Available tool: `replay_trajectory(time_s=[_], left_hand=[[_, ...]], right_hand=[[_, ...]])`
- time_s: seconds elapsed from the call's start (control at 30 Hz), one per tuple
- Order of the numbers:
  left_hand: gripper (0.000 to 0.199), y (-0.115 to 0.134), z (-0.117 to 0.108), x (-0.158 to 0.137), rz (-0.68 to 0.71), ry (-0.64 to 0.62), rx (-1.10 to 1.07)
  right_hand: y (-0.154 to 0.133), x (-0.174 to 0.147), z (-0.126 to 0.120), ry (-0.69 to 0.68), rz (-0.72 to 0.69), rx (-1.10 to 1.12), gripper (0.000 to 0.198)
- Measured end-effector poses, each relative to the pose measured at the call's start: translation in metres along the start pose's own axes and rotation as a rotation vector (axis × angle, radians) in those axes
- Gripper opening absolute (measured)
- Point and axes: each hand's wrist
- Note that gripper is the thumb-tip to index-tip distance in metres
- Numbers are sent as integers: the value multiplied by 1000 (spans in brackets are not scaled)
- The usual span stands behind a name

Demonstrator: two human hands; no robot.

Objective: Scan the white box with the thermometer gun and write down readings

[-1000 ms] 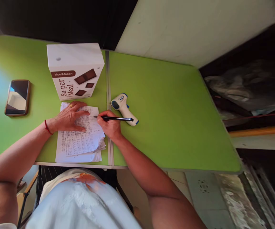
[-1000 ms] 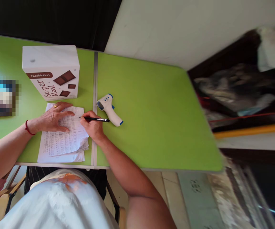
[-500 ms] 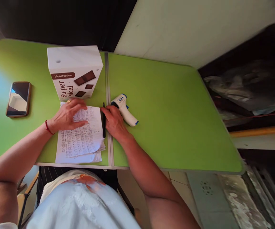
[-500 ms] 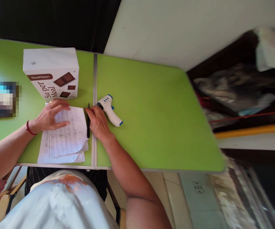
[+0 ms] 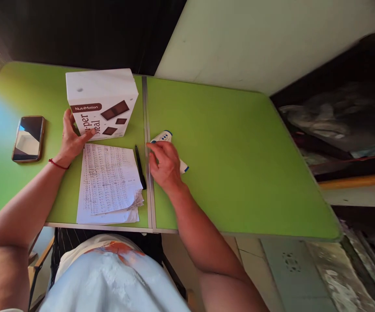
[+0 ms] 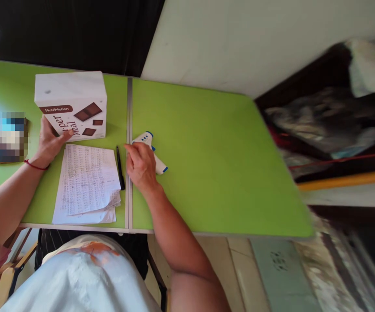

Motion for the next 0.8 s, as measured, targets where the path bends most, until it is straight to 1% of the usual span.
replay_trajectory(time_s=[0.03,0.1,0.17,0.23,0.37,0.5,0.57,0.7,0.8], left_hand=[[99,-2,0,1,-18,-23,3],[97,-2,0,2,-45,-47,41],[92,-2,-1,2,-61,-53,81],[88,-3,-4,1,-80,-45,92],[86,-5,-5,-1,-98,-13,46],[88,-1,1,-3,-64,6,-39],[88,3,3,-5,-41,36,-42],[88,16,3,-6,-5,96,-40],[87,28,3,-7,37,122,-60]], right_hand=[[2,1,-4,23,48,-44,39],[6,1,-9,31,151,-140,43],[12,1,-12,-11,248,-229,50],[18,-1,-12,-75,318,-280,51],[28,-2,-10,-148,400,-252,44],[36,-3,-10,-206,479,-201,36],[38,-4,-9,-177,469,-171,35],[34,-3,-4,-51,440,-91,41],[20,1,-2,59,389,80,43]])
Point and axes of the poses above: each hand's wrist, its own x-axis towards the middle knuckle, its own z-axis out of the palm, y = z × x, and after that the axes turned 2 degrees about -x, right-handed
